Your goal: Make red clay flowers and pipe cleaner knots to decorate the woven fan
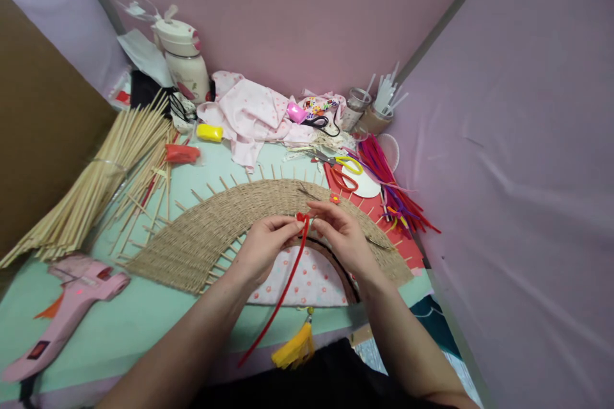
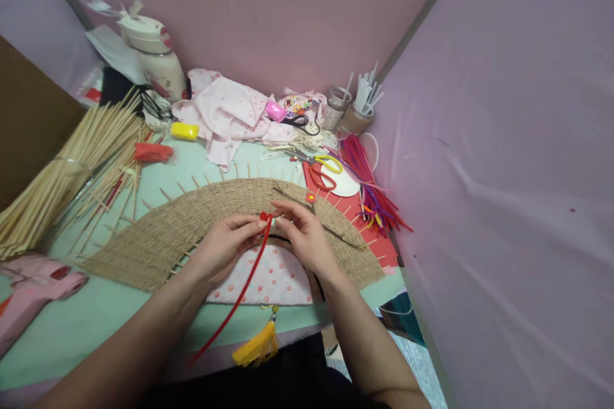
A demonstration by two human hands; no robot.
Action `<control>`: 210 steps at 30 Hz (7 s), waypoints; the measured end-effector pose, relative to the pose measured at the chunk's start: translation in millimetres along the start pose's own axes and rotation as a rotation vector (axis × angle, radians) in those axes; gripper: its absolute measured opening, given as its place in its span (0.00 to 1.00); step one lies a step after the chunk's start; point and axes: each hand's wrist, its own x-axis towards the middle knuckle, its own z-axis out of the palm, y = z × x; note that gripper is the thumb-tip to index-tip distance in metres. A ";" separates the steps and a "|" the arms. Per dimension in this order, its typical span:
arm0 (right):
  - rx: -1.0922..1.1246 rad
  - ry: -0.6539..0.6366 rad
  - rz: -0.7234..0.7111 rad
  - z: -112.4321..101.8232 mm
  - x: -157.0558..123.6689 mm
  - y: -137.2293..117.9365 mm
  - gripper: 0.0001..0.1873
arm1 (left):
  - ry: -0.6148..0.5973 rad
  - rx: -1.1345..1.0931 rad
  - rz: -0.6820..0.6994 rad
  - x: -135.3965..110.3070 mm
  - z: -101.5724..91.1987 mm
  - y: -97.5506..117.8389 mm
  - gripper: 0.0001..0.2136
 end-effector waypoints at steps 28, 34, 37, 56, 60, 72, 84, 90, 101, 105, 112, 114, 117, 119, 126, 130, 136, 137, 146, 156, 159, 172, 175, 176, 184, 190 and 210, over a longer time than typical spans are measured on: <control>-0.703 -0.396 -0.594 -34.2 -3.8 -36.6 0.06 | -0.135 0.633 0.342 -23.3 12.0 20.7 0.07; -0.706 -0.519 -0.511 -38.6 -0.8 -45.1 0.07 | -0.163 0.539 0.248 -23.0 13.2 22.0 0.07; -0.670 -0.543 -0.490 -40.8 0.7 -47.0 0.07 | -0.204 0.448 0.149 -21.7 11.6 24.0 0.08; -0.641 -0.449 -0.446 -43.0 -5.2 -34.4 0.05 | -0.242 0.141 -0.098 -13.5 9.0 9.1 0.11; -0.621 -0.429 -0.456 -42.2 -7.1 -32.8 0.04 | -0.206 -0.012 -0.215 -14.6 12.0 4.0 0.13; -0.770 -0.463 -0.496 -45.3 -12.3 -37.1 0.06 | -0.155 0.392 0.042 -19.4 19.7 10.9 0.06; -0.703 -0.438 -0.425 -44.9 -10.1 -33.7 0.07 | -0.208 0.314 -0.035 -16.3 18.3 9.3 0.09; -0.457 -0.167 -0.191 -44.5 -11.1 -19.2 0.06 | -0.059 0.412 0.077 -12.6 18.0 5.4 0.06; -0.072 -0.125 0.187 -26.2 -12.7 -12.6 0.10 | -0.049 0.566 0.188 -14.1 20.4 -1.4 0.09; 0.062 -0.189 0.238 -29.7 -11.1 -14.4 0.10 | -0.093 0.546 0.135 -14.9 20.1 -1.2 0.09; 0.012 -0.224 0.188 -33.6 -11.9 -12.6 0.06 | -0.124 0.438 0.010 -16.5 21.6 -1.5 0.10; -0.028 -0.234 0.129 -34.4 -13.0 -11.7 0.05 | -0.137 0.424 0.012 -17.1 21.5 -1.1 0.11; -0.083 -0.250 0.046 -35.7 -14.1 -11.1 0.04 | -0.167 0.402 0.025 -17.6 20.4 -1.1 0.10; -0.111 -0.261 0.015 -36.3 -14.5 -11.6 0.04 | -0.188 0.387 0.032 -17.7 19.2 -1.7 0.09; -0.253 -0.263 -0.124 -35.7 -17.6 -16.5 0.05 | -0.195 0.295 0.012 -19.1 16.8 -3.4 0.07; -0.354 -0.248 -0.216 -35.5 -20.1 -20.9 0.06 | -0.190 0.337 0.021 -19.5 18.3 0.3 0.07; -0.466 -0.243 -0.230 -35.3 -21.8 -25.0 0.08 | -0.137 0.517 0.145 -19.0 20.2 3.3 0.07; -0.482 -0.241 -0.219 -35.0 -22.2 -25.4 0.09 | -0.129 0.543 0.171 -19.4 19.9 2.3 0.07; -0.434 -0.194 0.049 -26.5 -19.3 -26.8 0.11 | 0.001 0.643 0.352 -17.5 22.1 -14.8 0.07; -0.316 -0.165 0.101 -30.7 -6.9 -20.7 0.11 | 0.016 0.356 0.121 -7.5 15.8 -16.8 0.09; -0.264 -0.185 0.138 -24.9 -6.7 -22.2 0.09 | 0.007 0.377 0.130 -8.9 16.7 -15.7 0.08; -0.198 -0.369 0.332 -28.2 1.6 -22.7 0.14 | -0.025 0.764 0.396 -12.3 13.7 -13.8 0.08; -0.192 -0.283 0.270 -32.2 3.7 -23.0 0.14 | 0.007 0.488 0.191 -8.8 12.6 -15.7 0.10; -0.215 -0.249 0.229 -33.5 3.9 -22.0 0.13 | 0.013 0.427 0.149 -7.8 12.2 -16.2 0.10; -0.218 -0.226 0.182 -27.8 -0.9 -17.8 0.09 | -0.004 0.461 0.135 -8.8 14.7 -12.9 0.09; -0.279 -0.224 0.155 -25.0 -2.3 -23.2 0.08 | -0.004 0.353 0.143 -8.5 16.2 -5.8 0.07; -0.256 -0.183 0.289 -19.8 2.0 -19.5 0.05 | -0.020 0.318 0.225 -6.5 19.1 -17.8 0.05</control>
